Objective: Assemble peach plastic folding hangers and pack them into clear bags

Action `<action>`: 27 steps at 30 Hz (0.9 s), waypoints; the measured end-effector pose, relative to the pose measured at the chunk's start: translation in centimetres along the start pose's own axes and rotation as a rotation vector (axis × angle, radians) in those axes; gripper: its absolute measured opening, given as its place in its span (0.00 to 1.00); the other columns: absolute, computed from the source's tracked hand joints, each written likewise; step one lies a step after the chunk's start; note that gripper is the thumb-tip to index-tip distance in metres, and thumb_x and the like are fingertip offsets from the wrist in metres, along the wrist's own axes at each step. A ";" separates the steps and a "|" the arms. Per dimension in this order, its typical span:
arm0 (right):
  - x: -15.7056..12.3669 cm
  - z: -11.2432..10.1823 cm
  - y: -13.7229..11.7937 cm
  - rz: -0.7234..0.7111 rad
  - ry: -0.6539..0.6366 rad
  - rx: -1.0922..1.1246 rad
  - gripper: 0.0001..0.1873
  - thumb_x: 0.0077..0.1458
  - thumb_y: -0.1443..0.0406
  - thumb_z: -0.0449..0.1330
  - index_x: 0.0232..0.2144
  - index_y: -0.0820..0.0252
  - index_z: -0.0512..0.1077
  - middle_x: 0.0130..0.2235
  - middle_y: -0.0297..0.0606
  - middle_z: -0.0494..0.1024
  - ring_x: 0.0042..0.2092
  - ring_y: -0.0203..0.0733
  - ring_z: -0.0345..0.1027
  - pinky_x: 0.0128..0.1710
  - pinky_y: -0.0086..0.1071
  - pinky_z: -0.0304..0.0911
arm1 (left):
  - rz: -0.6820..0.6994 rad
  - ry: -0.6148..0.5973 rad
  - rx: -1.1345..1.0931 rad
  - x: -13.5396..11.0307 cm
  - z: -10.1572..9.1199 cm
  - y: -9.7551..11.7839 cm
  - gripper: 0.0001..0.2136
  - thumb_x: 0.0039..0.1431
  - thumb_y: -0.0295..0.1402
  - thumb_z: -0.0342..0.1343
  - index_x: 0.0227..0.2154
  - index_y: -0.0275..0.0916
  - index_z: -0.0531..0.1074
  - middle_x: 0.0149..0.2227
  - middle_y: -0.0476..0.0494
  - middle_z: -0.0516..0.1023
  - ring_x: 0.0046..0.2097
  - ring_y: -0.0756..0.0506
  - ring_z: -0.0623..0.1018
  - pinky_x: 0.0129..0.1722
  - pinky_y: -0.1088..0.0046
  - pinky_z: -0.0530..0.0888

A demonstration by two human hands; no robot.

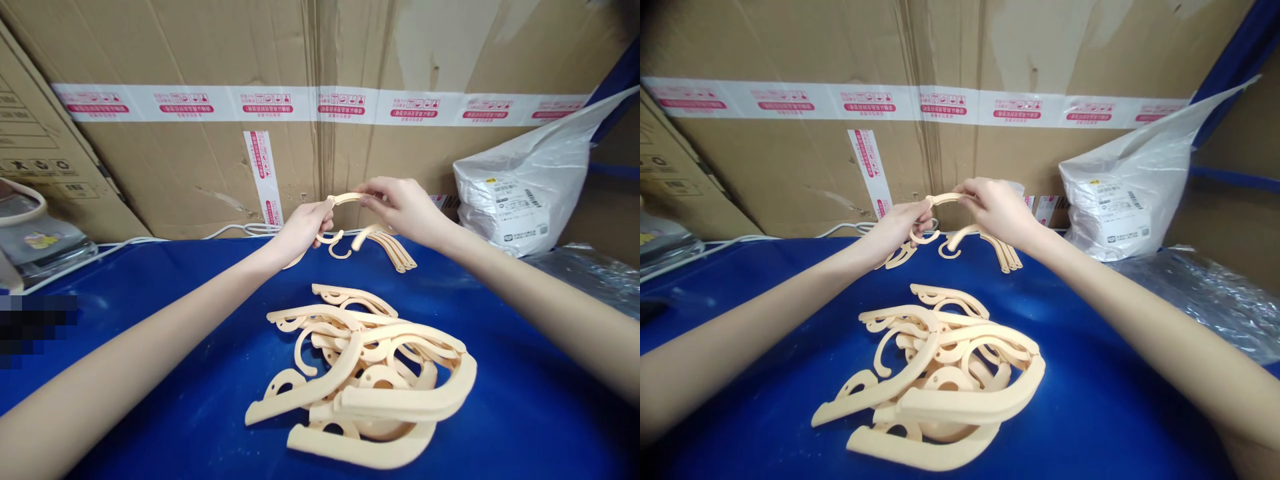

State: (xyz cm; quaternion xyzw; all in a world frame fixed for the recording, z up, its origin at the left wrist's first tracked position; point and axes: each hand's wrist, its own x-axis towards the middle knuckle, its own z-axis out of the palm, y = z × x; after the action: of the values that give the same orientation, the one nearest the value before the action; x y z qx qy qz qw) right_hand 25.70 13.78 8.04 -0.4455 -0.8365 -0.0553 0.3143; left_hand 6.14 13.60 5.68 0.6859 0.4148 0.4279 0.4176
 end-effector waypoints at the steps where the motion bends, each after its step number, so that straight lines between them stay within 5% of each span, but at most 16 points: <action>1: 0.0 -0.1 0.0 -0.023 0.014 -0.056 0.15 0.63 0.65 0.54 0.46 0.62 0.77 0.41 0.42 0.81 0.39 0.43 0.72 0.38 0.33 0.59 | -0.008 -0.001 0.024 0.0 0.0 0.0 0.18 0.68 0.38 0.43 0.21 0.40 0.56 0.21 0.54 0.57 0.19 0.55 0.56 0.18 0.78 0.55; 6: -0.4 0.7 0.0 0.042 -0.177 -0.283 0.16 0.66 0.62 0.51 0.48 0.59 0.75 0.39 0.42 0.82 0.38 0.46 0.74 0.33 0.32 0.55 | -0.033 -0.011 0.215 0.2 -0.4 -0.9 0.15 0.68 0.31 0.46 0.24 0.36 0.66 0.22 0.54 0.64 0.18 0.55 0.59 0.19 0.78 0.56; 11: -0.7 2.2 0.1 0.061 -0.335 -0.344 0.15 0.65 0.64 0.52 0.48 0.58 0.74 0.41 0.43 0.82 0.40 0.48 0.76 0.32 0.32 0.56 | -0.051 -0.077 0.393 0.6 -0.7 -2.7 0.11 0.65 0.34 0.57 0.29 0.33 0.71 0.25 0.53 0.70 0.24 0.54 0.68 0.25 0.77 0.67; 20: -1.3 3.4 -1.1 0.064 -0.318 -0.333 0.15 0.65 0.68 0.48 0.49 0.68 0.69 0.39 0.57 0.80 0.40 0.55 0.75 0.34 0.36 0.56 | 0.027 -0.046 0.500 -0.3 0.7 -2.3 0.17 0.74 0.38 0.40 0.34 0.35 0.70 0.26 0.51 0.70 0.26 0.51 0.71 0.28 0.74 0.70; 27: 0.2 1.7 2.3 0.147 -0.261 0.069 0.14 0.61 0.70 0.49 0.26 0.61 0.69 0.26 0.40 0.77 0.31 0.41 0.71 0.36 0.32 0.60 | 0.095 -0.012 0.648 0.8 1.9 -3.9 0.13 0.70 0.39 0.49 0.48 0.35 0.71 0.40 0.43 0.76 0.42 0.44 0.77 0.47 0.59 0.73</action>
State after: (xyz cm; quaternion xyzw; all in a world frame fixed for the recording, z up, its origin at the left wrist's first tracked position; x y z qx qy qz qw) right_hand 26.59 15.94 6.40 -0.4979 -0.8367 0.0550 0.2214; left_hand 7.36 15.12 1.67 0.8041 0.4946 0.2887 0.1595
